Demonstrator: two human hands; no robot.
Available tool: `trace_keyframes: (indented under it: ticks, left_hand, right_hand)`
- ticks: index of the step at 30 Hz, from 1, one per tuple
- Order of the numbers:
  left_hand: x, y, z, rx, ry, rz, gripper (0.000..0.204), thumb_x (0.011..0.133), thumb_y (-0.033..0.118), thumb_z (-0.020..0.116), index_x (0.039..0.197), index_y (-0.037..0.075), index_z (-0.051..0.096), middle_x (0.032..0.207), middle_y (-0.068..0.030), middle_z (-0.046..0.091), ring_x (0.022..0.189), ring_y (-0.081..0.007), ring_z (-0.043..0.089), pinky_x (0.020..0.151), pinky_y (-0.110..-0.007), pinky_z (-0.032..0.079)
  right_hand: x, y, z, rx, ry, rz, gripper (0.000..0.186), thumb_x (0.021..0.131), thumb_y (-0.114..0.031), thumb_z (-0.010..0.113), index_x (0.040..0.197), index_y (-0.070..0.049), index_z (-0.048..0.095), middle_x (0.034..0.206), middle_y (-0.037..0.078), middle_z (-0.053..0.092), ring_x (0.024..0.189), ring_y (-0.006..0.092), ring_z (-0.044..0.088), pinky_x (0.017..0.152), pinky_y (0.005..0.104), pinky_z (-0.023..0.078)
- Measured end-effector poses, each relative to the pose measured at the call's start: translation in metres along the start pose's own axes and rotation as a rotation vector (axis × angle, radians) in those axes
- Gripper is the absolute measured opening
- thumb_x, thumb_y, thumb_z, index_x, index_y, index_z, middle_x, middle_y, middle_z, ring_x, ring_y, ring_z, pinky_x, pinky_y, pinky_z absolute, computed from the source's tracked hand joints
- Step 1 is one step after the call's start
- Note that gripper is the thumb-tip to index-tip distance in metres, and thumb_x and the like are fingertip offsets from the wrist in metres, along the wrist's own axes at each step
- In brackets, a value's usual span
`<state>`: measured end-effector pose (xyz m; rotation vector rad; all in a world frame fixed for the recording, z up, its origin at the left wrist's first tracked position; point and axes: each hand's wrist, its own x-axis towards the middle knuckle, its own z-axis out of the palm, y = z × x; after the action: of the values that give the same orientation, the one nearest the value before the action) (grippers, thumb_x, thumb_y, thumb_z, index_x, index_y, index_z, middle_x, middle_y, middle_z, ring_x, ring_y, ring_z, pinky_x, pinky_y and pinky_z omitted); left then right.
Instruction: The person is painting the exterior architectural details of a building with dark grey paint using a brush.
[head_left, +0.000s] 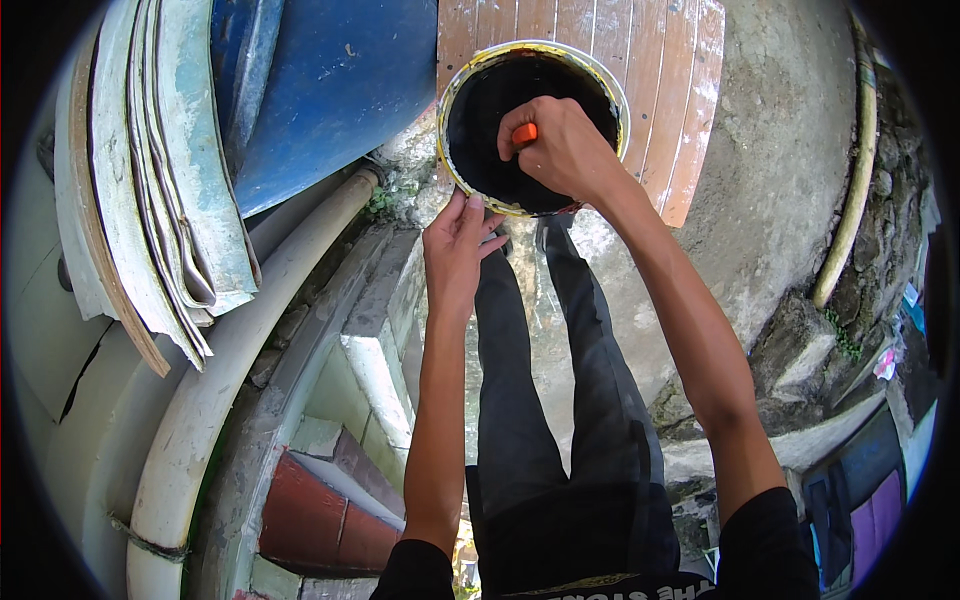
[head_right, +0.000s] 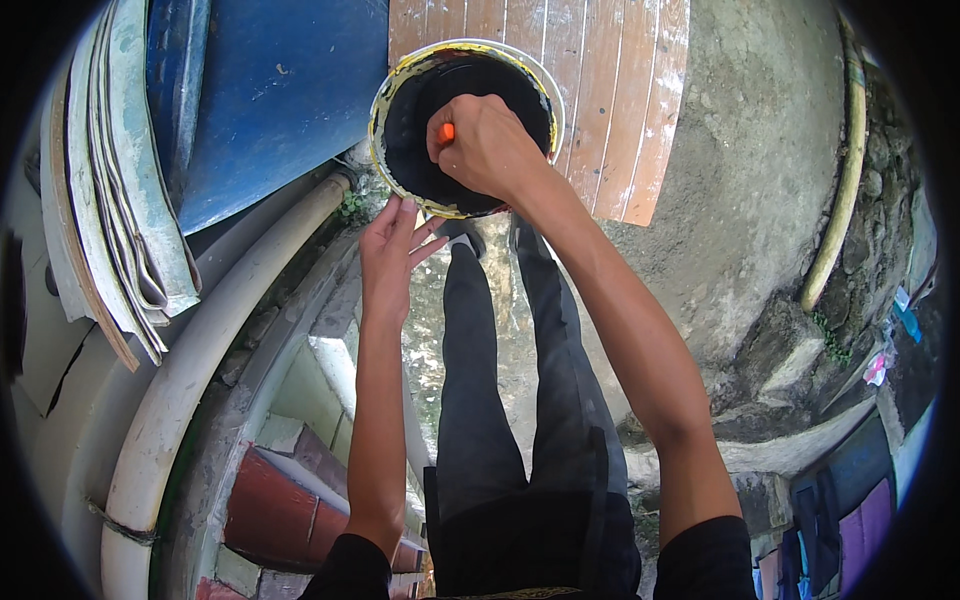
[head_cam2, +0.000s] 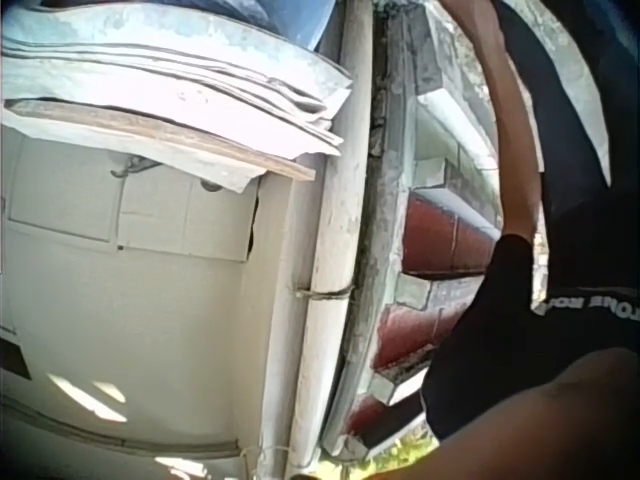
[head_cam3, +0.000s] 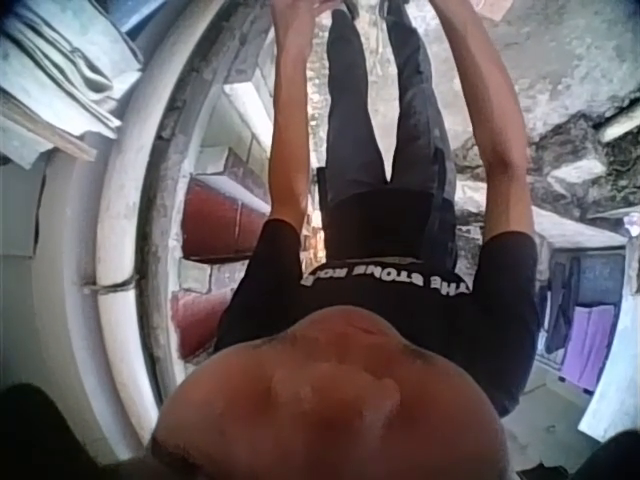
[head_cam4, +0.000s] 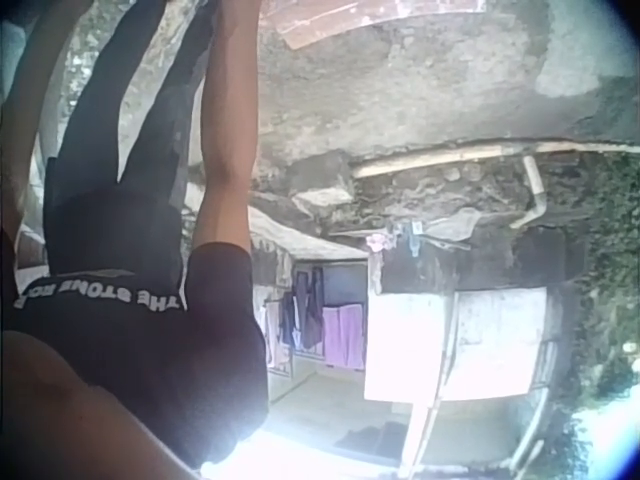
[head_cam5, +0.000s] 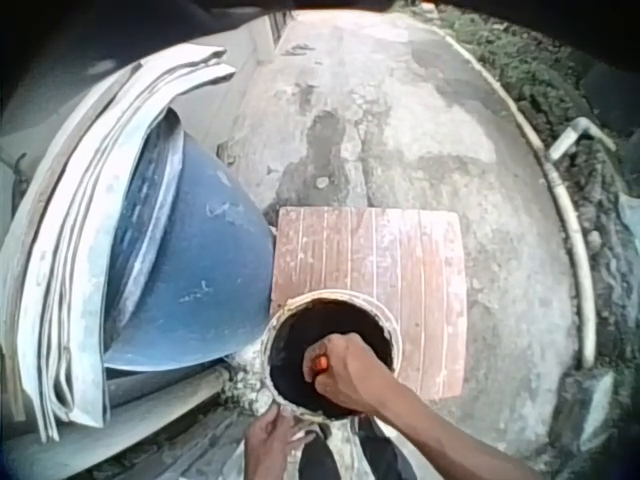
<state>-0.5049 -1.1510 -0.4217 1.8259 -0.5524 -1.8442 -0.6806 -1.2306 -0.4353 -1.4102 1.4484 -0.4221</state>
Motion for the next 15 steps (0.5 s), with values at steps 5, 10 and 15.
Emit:
trace_keyframes:
  ticks: [5,10,15]
  left_hand:
    - [0.001,-0.002,-0.002,0.005,-0.001,-0.002,0.044,0.106,0.030,0.054,0.139,0.000,0.054,0.122,-0.0115,0.066,0.109,-0.0250,0.068,0.090,-0.039,0.059]
    - [0.002,-0.002,-0.002,0.006,0.013,-0.004,0.043,0.106,0.029,0.054,0.137,0.000,0.054,0.118,-0.0094,0.066,0.108,-0.0249,0.068,0.090,-0.039,0.059]
    - [0.002,-0.002,-0.003,0.013,0.015,-0.007,0.041,0.106,0.028,0.054,0.135,-0.001,0.055,0.117,-0.0091,0.065,0.108,-0.0252,0.068,0.090,-0.040,0.060]
  right_hand:
    - [0.009,-0.003,0.015,0.001,0.117,0.025,0.020,0.076,-0.005,0.058,0.090,0.001,0.072,0.080,0.022,0.068,0.078,0.0389,0.069,0.076,0.0382,0.053]
    - [0.011,0.001,0.030,0.101,0.192,0.060,0.025,0.088,-0.016,0.062,0.105,-0.001,0.072,0.089,0.023,0.070,0.082,0.0393,0.069,0.077,0.0381,0.054]
    - [0.009,-0.001,0.039,0.193,0.201,0.084,0.025,0.090,-0.018,0.061,0.102,0.002,0.072,0.087,0.022,0.071,0.085,0.0354,0.070,0.080,0.0398,0.054]
